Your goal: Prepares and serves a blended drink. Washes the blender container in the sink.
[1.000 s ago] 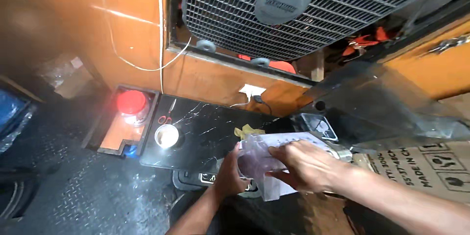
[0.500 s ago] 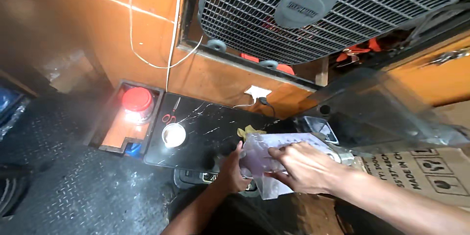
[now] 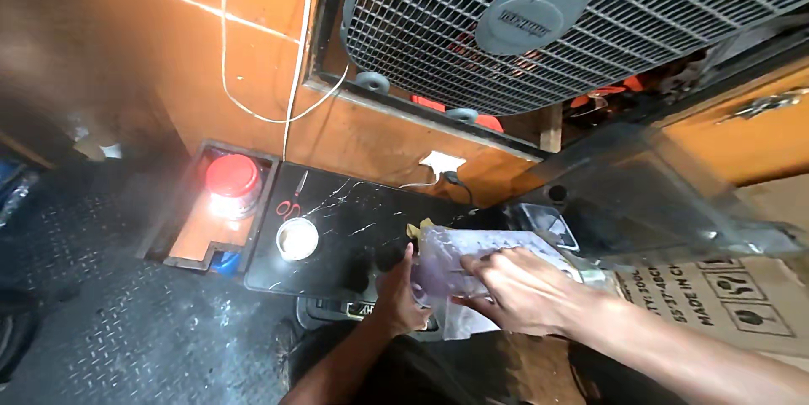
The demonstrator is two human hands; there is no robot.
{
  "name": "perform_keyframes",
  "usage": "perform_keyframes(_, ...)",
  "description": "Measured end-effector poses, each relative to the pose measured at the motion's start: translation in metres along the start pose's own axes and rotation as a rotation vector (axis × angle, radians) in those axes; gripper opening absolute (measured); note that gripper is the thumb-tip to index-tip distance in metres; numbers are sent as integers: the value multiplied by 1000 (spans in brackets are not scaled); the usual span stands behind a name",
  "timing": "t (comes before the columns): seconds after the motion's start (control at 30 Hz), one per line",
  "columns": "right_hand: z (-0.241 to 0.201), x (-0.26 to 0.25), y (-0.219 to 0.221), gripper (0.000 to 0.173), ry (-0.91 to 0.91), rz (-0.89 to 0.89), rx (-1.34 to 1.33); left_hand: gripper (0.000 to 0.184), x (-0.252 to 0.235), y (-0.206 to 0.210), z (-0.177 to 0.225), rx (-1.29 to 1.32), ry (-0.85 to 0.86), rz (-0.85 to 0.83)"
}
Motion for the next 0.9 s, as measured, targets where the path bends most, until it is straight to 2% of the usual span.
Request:
perform_keyframes(0.1,2,-1,0,56,-9,30,3,119,-1,0,-4,4,34,19)
perform_keyframes(0.2,3,-2,2,59,-4,-17,-20,119,1,2,-5,8,29,4)
perform_keyframes(0.3,7,-3,2,62,-2,35,-62,116,-4,-4,-5,39,84,33)
perform_keyframes(0.4,6,-6,2,61,6,-10,-77,114,-2,-3,-5,17,99,40)
perform_keyframes(0.7,13,-6,3,57,22,7,-86,117,-1,1,-5,21,55,38)
perform_keyframes(0.9,13,-4,4,58,-7,33,-141,115,-2,-1,-13,64,108,55)
Point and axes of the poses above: each hand's wrist, its own x-axis away from the middle knuckle, its own y-axis out of the palm, z = x × y, the point moved 3 cm from there along -x, towards the middle knuckle
